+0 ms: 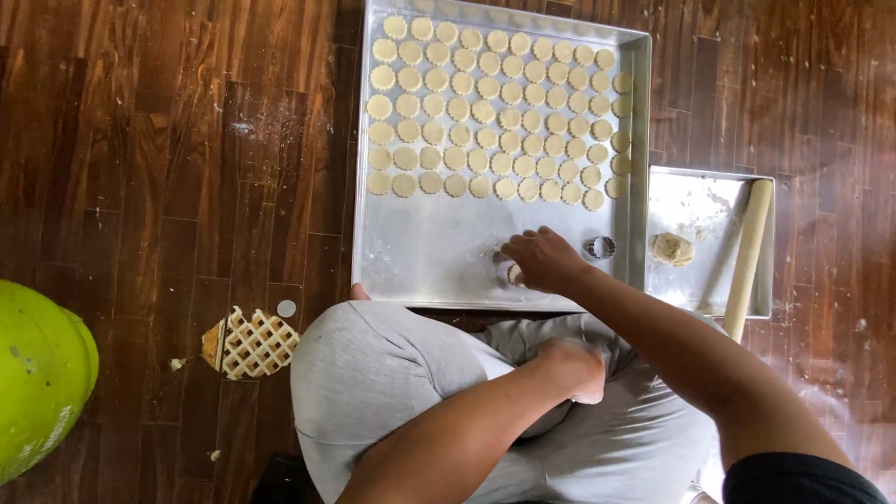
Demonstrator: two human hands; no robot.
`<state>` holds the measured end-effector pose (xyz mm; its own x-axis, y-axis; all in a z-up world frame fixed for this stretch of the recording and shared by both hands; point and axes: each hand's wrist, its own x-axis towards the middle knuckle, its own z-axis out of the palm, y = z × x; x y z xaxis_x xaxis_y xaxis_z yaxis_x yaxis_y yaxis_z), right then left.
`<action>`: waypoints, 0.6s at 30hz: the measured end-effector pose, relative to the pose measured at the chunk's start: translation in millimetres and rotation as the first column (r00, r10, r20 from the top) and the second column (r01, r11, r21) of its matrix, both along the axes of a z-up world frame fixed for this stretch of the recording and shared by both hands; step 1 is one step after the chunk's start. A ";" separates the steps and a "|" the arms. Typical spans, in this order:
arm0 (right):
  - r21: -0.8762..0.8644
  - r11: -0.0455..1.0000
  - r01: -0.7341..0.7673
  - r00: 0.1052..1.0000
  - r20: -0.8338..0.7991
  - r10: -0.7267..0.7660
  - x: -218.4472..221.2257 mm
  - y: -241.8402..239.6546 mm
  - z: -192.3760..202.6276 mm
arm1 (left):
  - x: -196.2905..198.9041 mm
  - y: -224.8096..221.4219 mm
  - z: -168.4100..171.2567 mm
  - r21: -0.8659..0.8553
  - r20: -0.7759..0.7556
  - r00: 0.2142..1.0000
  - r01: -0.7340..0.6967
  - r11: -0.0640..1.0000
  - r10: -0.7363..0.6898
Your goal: Rolling out dough and cutting it into small circular shapes using a cutter on a metal tray.
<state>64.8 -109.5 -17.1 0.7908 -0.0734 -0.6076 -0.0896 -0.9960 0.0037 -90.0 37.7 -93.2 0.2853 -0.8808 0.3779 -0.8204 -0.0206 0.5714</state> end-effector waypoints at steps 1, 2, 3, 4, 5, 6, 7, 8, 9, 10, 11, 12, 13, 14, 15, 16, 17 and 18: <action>-0.001 1.000 -0.002 1.000 -0.004 0.002 -2.7 -1.5 0.5 | -5.6 -0.2 2.7 -0.001 -0.004 1.000 -0.002 1.000 0.002; -0.004 1.000 0.006 1.000 -0.016 -0.006 -6.3 -2.9 1.2 | -12.3 -0.3 5.7 0.068 0.026 0.995 -0.103 0.992 0.101; -0.007 1.000 0.014 1.000 -0.028 -0.014 -10.6 -4.5 1.9 | -19.6 -0.6 8.7 0.135 0.063 0.978 -0.204 0.970 0.197; -0.005 1.000 0.014 0.999 -0.030 -0.014 -11.4 -6.9 -2.1 | -13.9 -1.9 11.6 0.136 0.061 0.979 -0.203 0.970 0.196; 0.005 1.000 0.015 1.000 -0.017 -0.015 -12.6 -9.3 -6.0 | -8.5 -3.2 14.5 0.330 0.039 0.999 -0.035 0.943 0.023; 0.015 1.000 0.016 1.000 -0.004 -0.016 -13.7 -11.5 -10.2 | -3.1 -4.5 17.2 0.505 -0.015 0.990 0.131 0.853 -0.143; 0.017 1.000 0.016 1.000 -0.006 -0.016 -12.7 -10.8 -12.1 | -3.6 -8.2 20.8 0.506 -0.017 0.990 0.132 0.852 -0.143; 0.100 0.991 0.086 0.996 -0.025 -0.084 -9.9 -10.2 -14.1 | -2.5 -12.2 23.9 0.612 -0.096 0.979 0.202 0.765 -0.181; 0.180 0.971 0.157 0.987 -0.050 -0.150 -7.1 -9.7 -15.9 | -1.4 -16.4 27.1 0.700 -0.179 0.962 0.272 0.660 -0.207; 0.182 0.971 0.157 0.987 -0.049 -0.150 -3.4 -7.0 -14.3 | 0.9 -18.4 28.6 0.701 -0.178 0.962 0.271 0.659 -0.206; 0.179 0.958 0.223 0.975 -0.062 -0.215 0.0 -4.7 -12.7 | 3.0 -20.8 30.0 0.740 -0.176 0.954 0.292 0.606 -0.244; 0.174 0.941 0.289 0.957 -0.075 -0.280 2.7 -2.7 -10.8 | 4.4 -23.3 31.8 0.775 -0.178 0.943 0.311 0.550 -0.283; 0.176 0.941 0.291 0.957 -0.075 -0.281 17.2 7.0 -2.3 | 14.8 -16.8 35.7 0.776 -0.178 0.942 0.312 0.549 -0.284; 0.303 0.885 0.353 0.928 0.006 -0.372 30.4 16.4 6.5 | 24.0 -10.4 40.0 0.650 -0.205 0.937 0.346 0.677 -0.283; 0.429 0.813 0.394 0.881 0.075 -0.467 43.5 25.5 15.3 | 33.1 -4.1 44.2 0.503 -0.232 0.930 0.366 0.783 -0.286; 0.430 0.811 0.396 0.879 0.078 -0.471 57.1 32.7 -0.3 | 46.8 -3.8 44.3 0.504 -0.228 0.929 0.368 0.781 -0.290; 0.484 0.775 0.405 0.835 0.149 -0.530 71.1 39.9 -16.0 | 51.8 -4.7 49.2 0.517 -0.230 0.927 0.375 0.770 -0.297; 0.541 0.737 0.406 0.784 0.208 -0.585 84.7 49.6 -32.8 | 48.4 -3.6 58.6 0.532 -0.237 0.924 0.381 0.756 -0.299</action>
